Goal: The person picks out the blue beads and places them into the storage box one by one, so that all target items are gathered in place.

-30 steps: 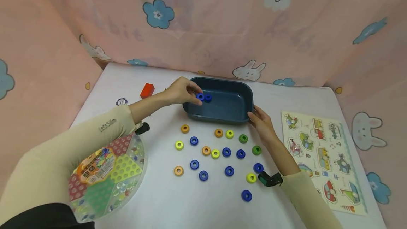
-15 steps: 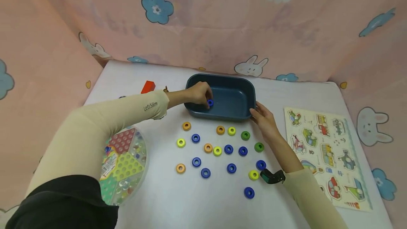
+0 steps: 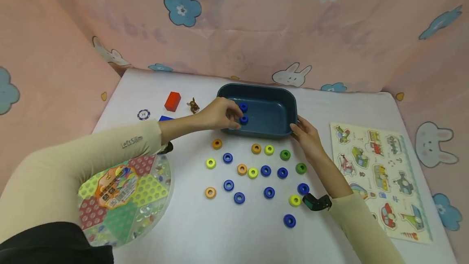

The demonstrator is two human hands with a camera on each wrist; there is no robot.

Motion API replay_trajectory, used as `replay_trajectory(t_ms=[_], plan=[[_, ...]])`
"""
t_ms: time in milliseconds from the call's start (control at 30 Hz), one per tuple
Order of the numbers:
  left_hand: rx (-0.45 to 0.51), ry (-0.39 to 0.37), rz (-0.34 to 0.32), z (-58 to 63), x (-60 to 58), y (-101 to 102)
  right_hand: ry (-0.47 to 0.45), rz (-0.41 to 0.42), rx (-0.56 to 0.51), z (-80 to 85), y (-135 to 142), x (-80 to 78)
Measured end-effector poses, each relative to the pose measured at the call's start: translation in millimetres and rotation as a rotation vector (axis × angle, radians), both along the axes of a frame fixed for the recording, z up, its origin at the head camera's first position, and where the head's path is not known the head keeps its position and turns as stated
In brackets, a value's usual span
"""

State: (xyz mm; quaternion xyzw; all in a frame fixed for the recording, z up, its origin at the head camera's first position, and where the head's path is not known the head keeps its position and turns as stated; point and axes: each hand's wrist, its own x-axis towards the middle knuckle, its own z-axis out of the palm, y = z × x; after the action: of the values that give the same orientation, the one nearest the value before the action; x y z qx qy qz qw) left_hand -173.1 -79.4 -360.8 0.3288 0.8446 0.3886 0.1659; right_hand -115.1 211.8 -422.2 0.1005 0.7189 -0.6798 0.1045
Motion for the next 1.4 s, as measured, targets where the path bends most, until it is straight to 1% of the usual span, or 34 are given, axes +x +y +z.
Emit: replay_trajectory(t_ms=[67, 133, 200, 267, 333, 433, 533, 633, 767, 833, 933, 1000, 1100, 1167, 1233, 1300, 1400], plan=[[0.048, 0.015, 0.017, 0.7, 14.9, -7, 0.008, 0.001, -0.001, 0.8, 2, -0.1], [0.085, 0.008, 0.037, -2.2, 28.6, -13, 0.005, -0.003, -0.001, 0.8, 3, 0.7], [0.104, -0.011, 0.048, -9.1, 40.9, -18, -0.003, -0.012, 0.001, 0.2, 5, 2.2], [0.112, -0.047, 0.059, -18.6, 50.9, -22, -0.004, -0.019, -0.002, -0.7, 7, 4.2], [0.114, -0.08, 0.068, -28.6, 58.8, -24, 0.0, -0.025, -0.011, -1.6, 7, 5.2], [0.107, -0.13, 0.09, -41.8, 67.0, -26, 0.012, -0.019, -0.019, -2.4, 6, 5.2], [0.097, -0.147, 0.099, -53.2, 72.7, -25, 0.012, -0.017, -0.021, -3.2, 4, 4.6], [0.071, -0.107, 0.082, -63.1, 77.3, -24, 0.013, -0.019, -0.02, -3.6, 3, 4.7], [0.047, -0.058, 0.087, -71.9, 82.2, -24, 0.015, -0.018, -0.019, -3.6, 2, 5.7], [0.051, -0.045, 0.095, -74.5, 83.4, -24, 0.014, -0.017, -0.014, -3.8, 2, 5.9], [0.066, -0.018, 0.085, -77.2, 83.8, -24, 0.014, -0.022, -0.013, -3.9, 3, 6.0], [0.063, 0.018, 0.069, -78.5, 83.3, -23, 0.016, -0.024, -0.019, -3.6, 3, 5.9], [0.025, 0.086, 0.041, -80.3, 82.4, -23, 0.016, -0.027, -0.025, -3.1, 3, 5.5], [0.006, 0.118, 0.024, -80.2, 81.8, -23, 0.013, -0.028, -0.024, -3.5, 3, 5.0], [0.008, 0.121, 0.022, -78.0, 81.3, -24, 0.009, -0.027, -0.018, -4.1, 2, 4.6], [0.036, 0.09, 0.042, -72.5, 80.0, -25, 0.007, -0.025, -0.016, -4.5, 1, 4.4], [0.085, 0.043, 0.086, -57.6, 74.6, -27, 0.007, -0.02, -0.009, -4.5, 0, 4.5]])
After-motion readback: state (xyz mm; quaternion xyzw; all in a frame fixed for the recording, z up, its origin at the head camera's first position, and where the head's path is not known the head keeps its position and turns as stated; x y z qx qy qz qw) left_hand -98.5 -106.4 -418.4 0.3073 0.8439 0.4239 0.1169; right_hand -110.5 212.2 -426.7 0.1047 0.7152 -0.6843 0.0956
